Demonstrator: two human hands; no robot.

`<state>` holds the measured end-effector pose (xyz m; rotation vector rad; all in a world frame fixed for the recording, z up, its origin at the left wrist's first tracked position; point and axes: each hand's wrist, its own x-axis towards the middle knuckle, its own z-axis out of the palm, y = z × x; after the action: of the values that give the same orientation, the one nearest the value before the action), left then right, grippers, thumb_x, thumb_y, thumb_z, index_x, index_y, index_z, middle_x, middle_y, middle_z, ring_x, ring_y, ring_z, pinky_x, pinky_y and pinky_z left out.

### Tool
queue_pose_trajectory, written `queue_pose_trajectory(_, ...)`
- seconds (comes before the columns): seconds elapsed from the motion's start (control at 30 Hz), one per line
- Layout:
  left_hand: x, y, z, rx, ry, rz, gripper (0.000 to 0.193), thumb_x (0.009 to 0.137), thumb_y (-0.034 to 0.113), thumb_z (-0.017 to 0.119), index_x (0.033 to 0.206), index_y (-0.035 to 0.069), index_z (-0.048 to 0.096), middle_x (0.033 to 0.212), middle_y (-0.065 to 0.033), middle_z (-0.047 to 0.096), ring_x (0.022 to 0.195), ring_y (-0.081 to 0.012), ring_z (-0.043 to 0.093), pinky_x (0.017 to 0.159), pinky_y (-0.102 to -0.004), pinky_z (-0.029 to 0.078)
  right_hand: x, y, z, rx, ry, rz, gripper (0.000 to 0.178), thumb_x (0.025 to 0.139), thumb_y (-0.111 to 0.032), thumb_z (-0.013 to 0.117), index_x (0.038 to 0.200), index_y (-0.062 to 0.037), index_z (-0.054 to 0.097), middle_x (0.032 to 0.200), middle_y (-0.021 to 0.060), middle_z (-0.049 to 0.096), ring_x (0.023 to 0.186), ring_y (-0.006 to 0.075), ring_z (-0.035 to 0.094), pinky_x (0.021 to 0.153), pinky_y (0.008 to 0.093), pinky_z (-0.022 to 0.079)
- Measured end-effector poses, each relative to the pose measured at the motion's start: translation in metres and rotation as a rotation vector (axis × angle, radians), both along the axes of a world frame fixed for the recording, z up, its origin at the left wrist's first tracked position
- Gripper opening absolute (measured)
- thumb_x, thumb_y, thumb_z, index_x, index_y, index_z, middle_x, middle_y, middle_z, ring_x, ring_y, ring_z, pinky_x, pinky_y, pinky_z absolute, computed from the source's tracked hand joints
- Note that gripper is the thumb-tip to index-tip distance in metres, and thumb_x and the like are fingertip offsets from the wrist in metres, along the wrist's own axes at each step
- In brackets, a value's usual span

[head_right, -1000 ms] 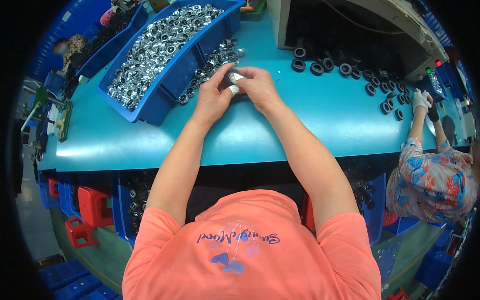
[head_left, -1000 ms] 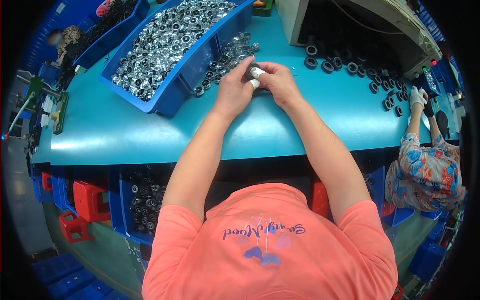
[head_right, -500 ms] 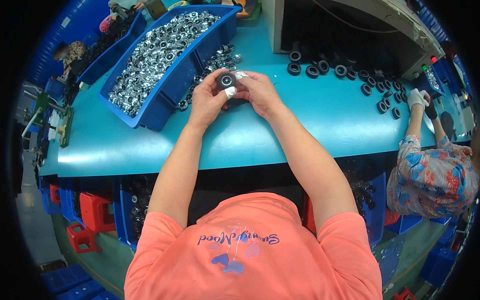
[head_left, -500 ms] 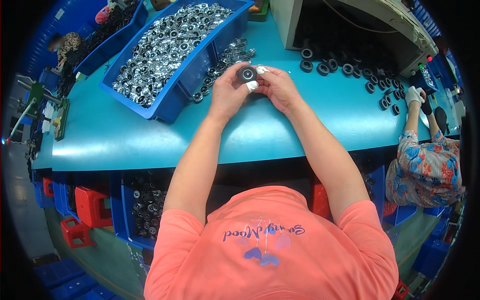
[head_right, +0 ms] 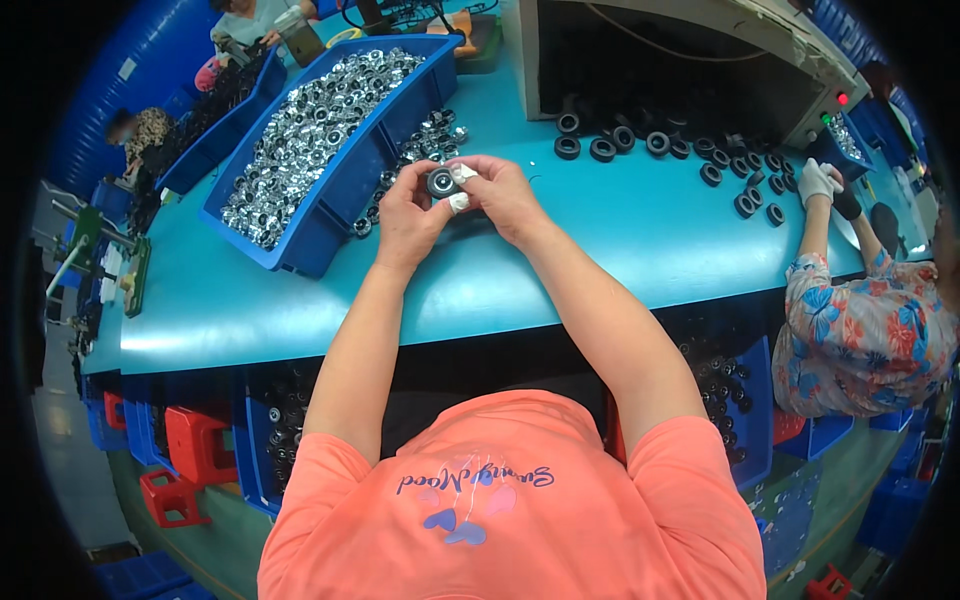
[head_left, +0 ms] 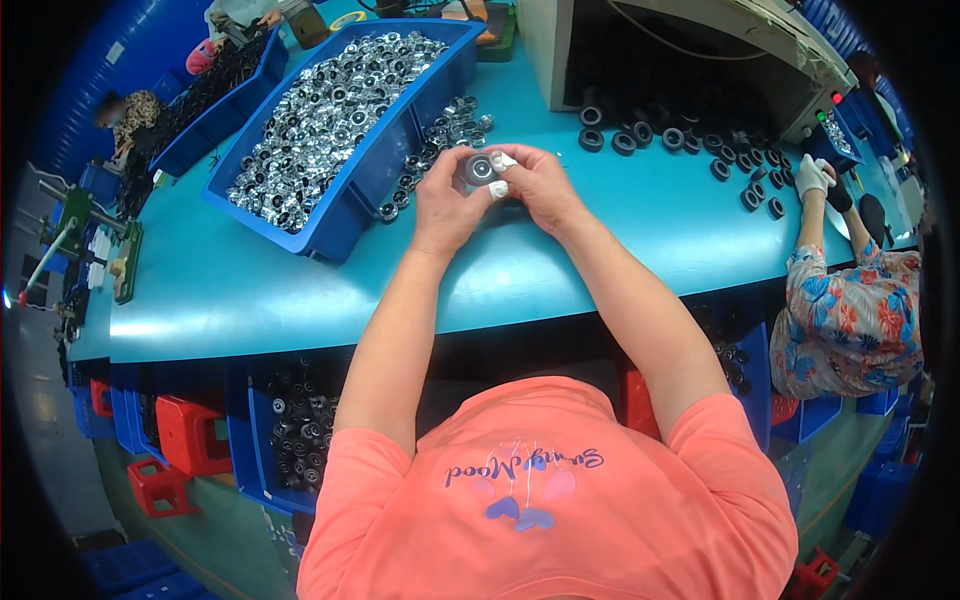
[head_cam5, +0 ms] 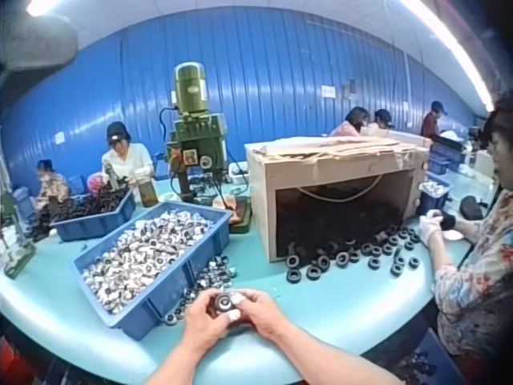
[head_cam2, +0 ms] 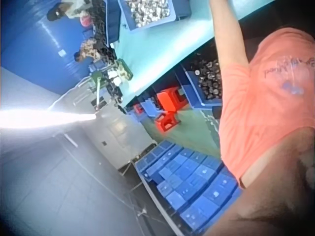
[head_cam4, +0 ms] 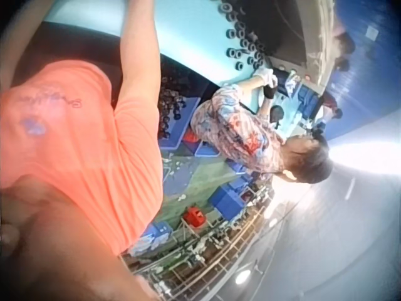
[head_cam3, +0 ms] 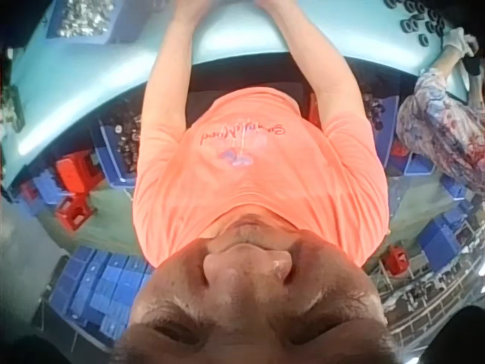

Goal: Assemble small silver components and black rings at a factory workbench.

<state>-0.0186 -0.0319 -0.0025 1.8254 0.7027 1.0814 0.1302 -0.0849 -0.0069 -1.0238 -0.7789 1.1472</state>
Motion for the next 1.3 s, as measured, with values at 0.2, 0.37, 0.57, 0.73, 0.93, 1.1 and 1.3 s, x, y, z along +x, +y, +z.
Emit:
queue_pose_trajectory(0.2, 0.001, -0.004, 0.0, 0.041, 0.031, -0.001, 0.049, 0.077, 0.014, 0.085, 0.117, 0.004, 0.06, 0.094, -0.0012, 0.067, 0.075, -0.0073, 0.059, 0.067, -0.0228, 0.05, -0.003, 0.0, -0.009, 0.04, -0.083, -0.069, 0.019, 0.098, -0.014, 0.064, 0.11, -0.0003, 0.069, 0.1, 0.0063, 0.071, 0.085, 0.0107, 0.066, 0.067, 0.0257, 0.055)
queue_pose_trajectory(0.37, 0.001, 0.002, 0.004, -0.456, -0.177, -0.227, 0.035, 0.091, 0.01, 0.069, 0.122, 0.003, 0.054, 0.094, -0.0058, 0.067, 0.073, -0.0099, 0.062, 0.059, -0.0254, 0.053, 0.0, 0.001, -0.011, 0.109, -0.307, -0.135, 0.017, 0.099, -0.016, 0.063, 0.109, -0.004, 0.07, 0.097, 0.0035, 0.071, 0.082, 0.0095, 0.065, 0.066, 0.0251, 0.053)
queue_pose_trajectory(0.57, -0.007, 0.007, 0.0, -0.462, -0.185, -0.195, 0.025, 0.095, 0.007, 0.06, 0.12, 0.001, 0.056, 0.094, -0.0097, 0.067, 0.07, -0.0112, 0.063, 0.051, -0.0253, 0.052, 0.0, -0.001, -0.007, 0.112, -0.26, -0.048, 0.022, 0.098, -0.025, 0.065, 0.108, -0.0057, 0.071, 0.093, 0.0014, 0.07, 0.079, 0.009, 0.062, 0.067, 0.0255, 0.053)
queue_pose_trajectory(0.73, -0.089, -0.033, 0.049, -0.174, 0.131, -0.076, 0.026, 0.093, 0.007, 0.058, 0.118, 0.002, 0.062, 0.099, -0.005, 0.066, 0.079, -0.0103, 0.061, 0.058, -0.023, 0.048, 0.066, -0.003, 0.019, 0.05, -1.216, 0.037, 0.028, 0.089, -0.027, 0.072, 0.109, -0.0075, 0.075, 0.101, 0.0118, 0.071, 0.093, 0.0268, 0.067, 0.083, 0.0377, 0.054)
queue_pose_trajectory(0.93, -0.319, -0.082, 0.031, -0.181, 0.775, 0.106, 0.029, 0.083, 0.013, 0.07, 0.107, -0.002, 0.069, 0.085, -0.0124, 0.068, 0.07, -0.0195, 0.062, 0.071, -0.0296, 0.051, 0.15, -0.047, 0.038, -0.373, -1.498, -0.308, 0.039, 0.081, -0.04, 0.077, 0.106, -0.0093, 0.076, 0.101, 0.0109, 0.065, 0.099, 0.0284, 0.064, 0.085, 0.0414, 0.051)
queue_pose_trajectory(1.1, -0.364, -0.13, 0.038, -0.224, 1.2, 0.347, 0.039, 0.079, 0.009, 0.073, 0.116, -0.003, 0.067, 0.078, -0.0135, 0.067, 0.068, -0.0214, 0.062, 0.069, -0.0307, 0.051, 0.15, -0.029, 0.005, -0.281, -1.807, -0.366, 0.046, 0.078, -0.043, 0.08, 0.107, -0.0084, 0.075, 0.1, 0.0096, 0.063, 0.094, 0.0265, 0.063, 0.085, 0.0402, 0.047)
queue_pose_trajectory(1.3, -0.212, -0.085, 0.052, -0.359, 0.244, -0.14, 0.041, 0.092, 0.022, 0.06, 0.126, -0.001, 0.061, 0.09, -0.0069, 0.064, 0.075, -0.0141, 0.06, 0.064, -0.0297, 0.05, 0.103, -0.024, 0.018, 0.141, -1.575, -0.382, 0.042, 0.074, -0.031, 0.083, 0.11, -0.0112, 0.073, 0.095, 0.0049, 0.059, 0.087, 0.0223, 0.06, 0.077, 0.0375, 0.042)
